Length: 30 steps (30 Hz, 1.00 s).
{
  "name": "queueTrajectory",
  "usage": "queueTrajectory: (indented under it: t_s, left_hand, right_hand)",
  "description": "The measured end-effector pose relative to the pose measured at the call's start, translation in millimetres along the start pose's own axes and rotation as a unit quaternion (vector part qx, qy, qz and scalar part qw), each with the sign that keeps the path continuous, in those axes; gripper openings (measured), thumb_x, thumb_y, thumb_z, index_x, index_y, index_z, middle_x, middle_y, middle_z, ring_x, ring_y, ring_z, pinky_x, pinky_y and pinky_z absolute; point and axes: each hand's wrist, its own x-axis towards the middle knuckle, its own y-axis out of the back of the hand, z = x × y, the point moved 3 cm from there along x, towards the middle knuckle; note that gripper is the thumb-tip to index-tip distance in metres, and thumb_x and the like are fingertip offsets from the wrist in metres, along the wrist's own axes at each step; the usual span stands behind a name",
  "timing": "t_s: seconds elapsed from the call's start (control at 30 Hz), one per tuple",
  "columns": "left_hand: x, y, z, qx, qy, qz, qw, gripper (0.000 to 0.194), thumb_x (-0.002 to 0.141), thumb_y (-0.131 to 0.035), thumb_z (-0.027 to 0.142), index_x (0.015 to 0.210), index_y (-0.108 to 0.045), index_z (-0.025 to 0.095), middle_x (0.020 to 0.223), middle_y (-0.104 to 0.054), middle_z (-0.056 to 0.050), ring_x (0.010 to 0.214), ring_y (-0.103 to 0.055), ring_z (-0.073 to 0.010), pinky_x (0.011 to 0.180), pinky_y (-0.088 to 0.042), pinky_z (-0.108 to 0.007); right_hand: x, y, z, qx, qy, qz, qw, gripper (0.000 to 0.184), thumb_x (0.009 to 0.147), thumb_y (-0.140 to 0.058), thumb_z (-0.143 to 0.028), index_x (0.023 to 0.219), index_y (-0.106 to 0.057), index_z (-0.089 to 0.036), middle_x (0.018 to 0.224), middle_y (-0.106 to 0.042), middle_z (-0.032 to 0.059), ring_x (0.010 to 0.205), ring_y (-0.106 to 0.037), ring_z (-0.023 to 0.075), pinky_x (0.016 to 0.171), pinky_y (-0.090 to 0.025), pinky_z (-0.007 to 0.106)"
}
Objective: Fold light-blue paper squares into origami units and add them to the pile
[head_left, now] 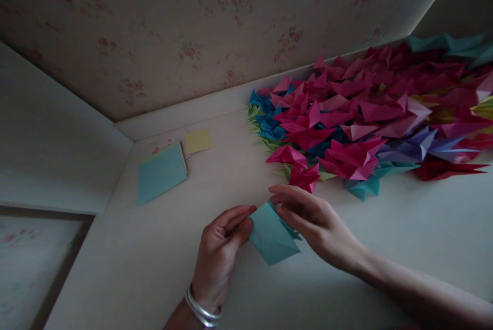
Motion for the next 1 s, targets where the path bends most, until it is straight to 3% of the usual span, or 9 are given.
queueTrajectory:
  t_s: [0.2, 0.37, 0.6, 0.8, 1.0]
  left_hand:
    - [-2.8, 2.3, -1.4, 0.048, -0.016, -0.009, 0.999, 0.023, 0.079, -0.080, 0.022, 0.101, -0.077, 0.018, 0.108, -0.079, -0.010, 0.098, -0.073, -0.0229, 0.083, -0.056, -0.028]
    - [-6.2, 1.7, -0.1, 0.062, -0.035, -0.017, 0.997, 0.022, 0.088, -0.072, 0.028, 0.108, -0.074, 0.021, 0.117, -0.076, -0.010, 0.106, -0.070, -0.0218, 0.087, -0.055, -0.027]
    - [-9.3, 0.0, 1.8, 0.098, -0.097, 0.019, 0.990, 0.020, 0.093, -0.065, 0.032, 0.109, -0.070, 0.021, 0.121, -0.074, -0.010, 0.116, -0.066, -0.0232, 0.097, -0.051, -0.031]
    - [-10.4, 2.4, 3.3, 0.137, -0.123, 0.078, 0.980, 0.026, 0.091, -0.066, 0.038, 0.111, -0.069, 0.020, 0.112, -0.077, -0.010, 0.104, -0.070, -0.0221, 0.091, -0.054, -0.029]
    - [-8.7, 6.7, 2.7, 0.160, -0.103, 0.075, 0.979, 0.027, 0.090, -0.065, 0.042, 0.098, -0.073, 0.018, 0.088, -0.075, -0.006, 0.083, -0.070, -0.0197, 0.077, -0.055, -0.026]
  right_hand:
    - [-0.6, 2.5, -2.9, 0.011, -0.032, -0.010, 0.999, 0.044, 0.093, -0.056, -0.054, 0.110, -0.073, -0.017, 0.098, -0.075, 0.0093, 0.086, -0.068, 0.0229, 0.070, -0.054, 0.031]
    - [1.9, 2.6, 2.8, -0.046, -0.015, 0.004, 0.999, 0.031, 0.091, -0.062, -0.045, 0.089, -0.076, -0.017, 0.081, -0.073, 0.0049, 0.069, -0.062, 0.0178, 0.057, -0.046, 0.026]
    - [1.8, -0.6, 3.0, -0.075, 0.013, 0.022, 0.997, 0.027, 0.095, -0.057, -0.038, 0.088, -0.072, -0.017, 0.076, -0.069, 0.0039, 0.065, -0.058, 0.0168, 0.053, -0.043, 0.026]
    - [-0.5, -1.9, 5.6, -0.057, 0.011, 0.034, 0.998, 0.026, 0.095, -0.057, -0.039, 0.088, -0.070, -0.017, 0.073, -0.067, 0.0035, 0.064, -0.057, 0.0170, 0.053, -0.042, 0.026]
    - [1.0, 2.9, 8.9, -0.023, 0.004, 0.071, 0.997, 0.025, 0.092, -0.060, -0.039, 0.086, -0.070, -0.018, 0.073, -0.063, 0.0027, 0.064, -0.055, 0.0166, 0.053, -0.042, 0.025]
